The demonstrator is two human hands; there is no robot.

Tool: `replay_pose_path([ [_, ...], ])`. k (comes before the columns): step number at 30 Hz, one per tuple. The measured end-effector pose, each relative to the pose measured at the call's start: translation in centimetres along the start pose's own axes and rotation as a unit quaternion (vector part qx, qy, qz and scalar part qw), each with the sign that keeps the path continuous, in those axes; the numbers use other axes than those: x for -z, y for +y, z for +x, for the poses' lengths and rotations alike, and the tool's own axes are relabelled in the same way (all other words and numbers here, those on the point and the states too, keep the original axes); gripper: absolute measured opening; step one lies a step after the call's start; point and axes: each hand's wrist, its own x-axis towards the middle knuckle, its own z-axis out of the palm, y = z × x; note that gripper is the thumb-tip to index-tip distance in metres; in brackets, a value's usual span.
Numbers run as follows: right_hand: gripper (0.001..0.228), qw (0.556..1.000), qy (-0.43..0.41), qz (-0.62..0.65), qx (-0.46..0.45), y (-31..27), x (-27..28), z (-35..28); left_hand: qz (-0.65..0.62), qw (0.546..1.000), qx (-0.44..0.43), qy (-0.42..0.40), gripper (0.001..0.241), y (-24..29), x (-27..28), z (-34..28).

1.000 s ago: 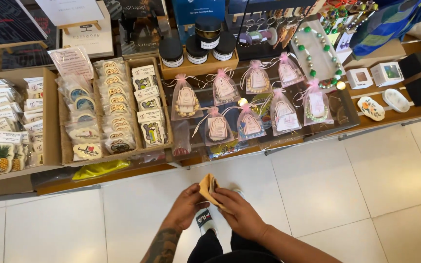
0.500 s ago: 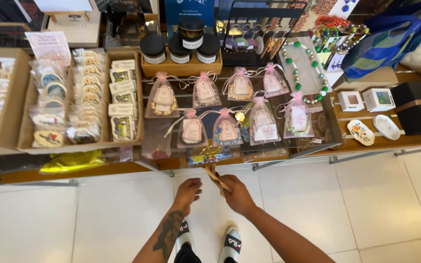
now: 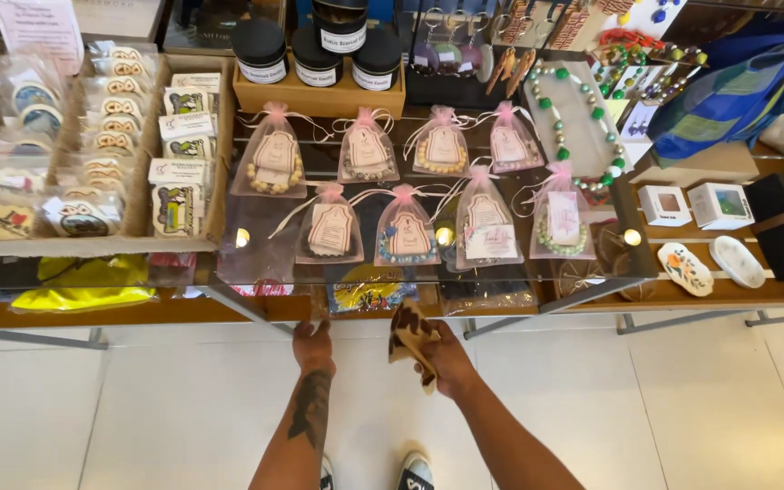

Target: Browse and organize various souvenir items including stickers and t-shirts on a store shelf.

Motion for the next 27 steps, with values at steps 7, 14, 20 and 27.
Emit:
replay_pose_path([
  [7, 0.039, 0.996, 0.015, -0.018, -0.081, 4.5, 0.0, 3.7, -0.107, 0.991, 0.075, -0.007, 0.021, 4.2, -0.9, -0.1],
  [14, 0.07, 0.981, -0.019, -0.071, -0.182, 2.2, -4.9, 2.0, -0.133, 0.967, 0.166, -0.139, 0.02, 5.2, 0.9, -0.9],
  [20, 0.07, 0.979, -0.101, 0.058, -0.166, 5.7, -3.9, 6.2, -0.053, 0.932, 0.226, -0.278, 0.03, 6.9, 5.5, -4.2],
  [27, 0.042, 0.976, -0.057, 0.104, -0.183, 9.1, -1.4, 6.6, 0.041, 0.904, 0.249, -0.346, 0.056, 11.2, 7.7, -4.7],
])
